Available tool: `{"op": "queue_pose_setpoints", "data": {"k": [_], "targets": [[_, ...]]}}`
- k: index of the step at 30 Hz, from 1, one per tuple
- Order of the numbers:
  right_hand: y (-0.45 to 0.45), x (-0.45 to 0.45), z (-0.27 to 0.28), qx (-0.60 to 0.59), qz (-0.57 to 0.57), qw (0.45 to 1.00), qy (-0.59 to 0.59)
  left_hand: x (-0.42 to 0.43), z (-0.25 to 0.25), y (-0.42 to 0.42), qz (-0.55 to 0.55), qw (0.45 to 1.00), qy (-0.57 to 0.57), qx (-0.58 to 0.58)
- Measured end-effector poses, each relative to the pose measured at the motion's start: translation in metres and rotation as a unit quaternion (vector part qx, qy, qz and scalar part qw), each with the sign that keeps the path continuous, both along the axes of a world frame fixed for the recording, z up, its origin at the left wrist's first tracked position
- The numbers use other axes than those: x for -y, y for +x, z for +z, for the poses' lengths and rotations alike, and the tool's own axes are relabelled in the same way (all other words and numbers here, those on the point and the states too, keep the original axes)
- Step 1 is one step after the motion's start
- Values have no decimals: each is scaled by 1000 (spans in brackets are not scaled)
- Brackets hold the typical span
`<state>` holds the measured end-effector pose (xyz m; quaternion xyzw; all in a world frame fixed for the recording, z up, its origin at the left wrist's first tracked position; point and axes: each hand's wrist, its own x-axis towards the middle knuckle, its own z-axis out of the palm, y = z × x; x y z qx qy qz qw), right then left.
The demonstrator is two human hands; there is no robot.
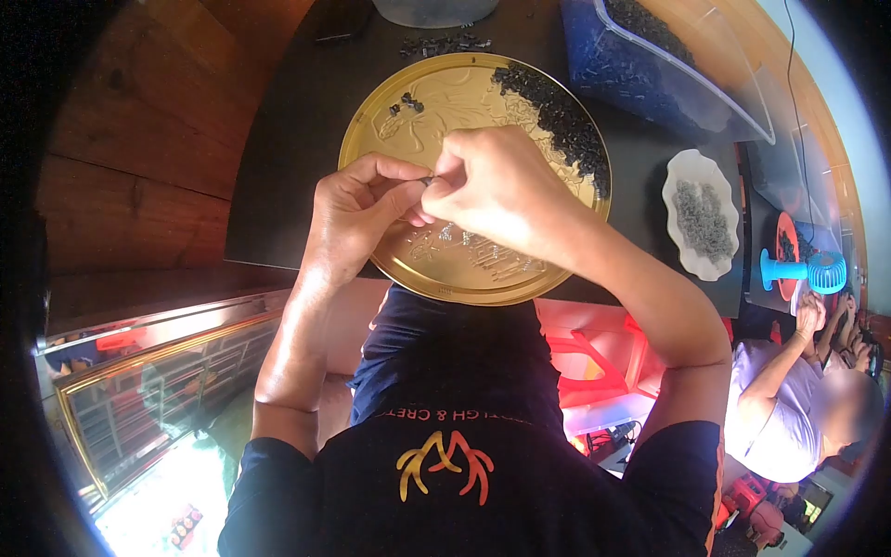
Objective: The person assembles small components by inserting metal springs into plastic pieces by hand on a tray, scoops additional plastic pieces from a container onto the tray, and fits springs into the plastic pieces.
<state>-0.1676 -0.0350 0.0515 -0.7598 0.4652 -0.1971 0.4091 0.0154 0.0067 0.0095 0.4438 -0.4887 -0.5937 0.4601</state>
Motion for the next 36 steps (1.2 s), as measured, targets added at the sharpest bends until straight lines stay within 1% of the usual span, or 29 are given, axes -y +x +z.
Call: {"op": "queue_pose_setpoints", "data": {"k": [1,4,5,6,8,11,14,19,22,25,28,31,32,33,34,35,36], "targets": [[-4,4,-4,7,15,1000,2,-1,2,0,-3,1000,-4,10],[-10,7,2,77,3,984,162,-7,9,0,9,998,-18,51],[-16,11,-3,109,40,974,197,-8,10,0,16,997,-22,67],[-21,11,-1,133,52,963,229,-8,10,2,16,988,-104,111],[-26,12,4,180,77,936,292,-6,11,10,17,944,-265,196],[-26,9,-8,260,98,908,313,-8,17,9,25,920,-338,196],[-25,5,-21,341,114,852,381,-9,20,8,20,909,-366,200],[-24,1,-36,427,176,770,441,-15,29,3,29,905,-379,190],[-17,-5,-33,463,182,761,417,-15,32,1,36,901,-386,196],[-15,-8,-33,474,168,759,414,-14,30,2,37,901,-379,206],[-13,-8,-37,462,133,780,401,-10,28,1,32,904,-369,215],[-17,-6,-31,443,81,797,403,-3,26,0,32,908,-361,209],[-19,-5,-29,433,58,811,388,0,23,1,34,911,-357,205],[-21,-5,-28,423,35,825,373,3,20,1,45,900,-376,215],[-23,-4,-28,412,12,838,358,3,20,1,49,902,-365,227],[-22,-5,-28,429,4,832,351,2,21,-1,54,903,-353,240],[-21,-7,-26,428,-4,841,330,2,21,-2,57,904,-341,252]]}}
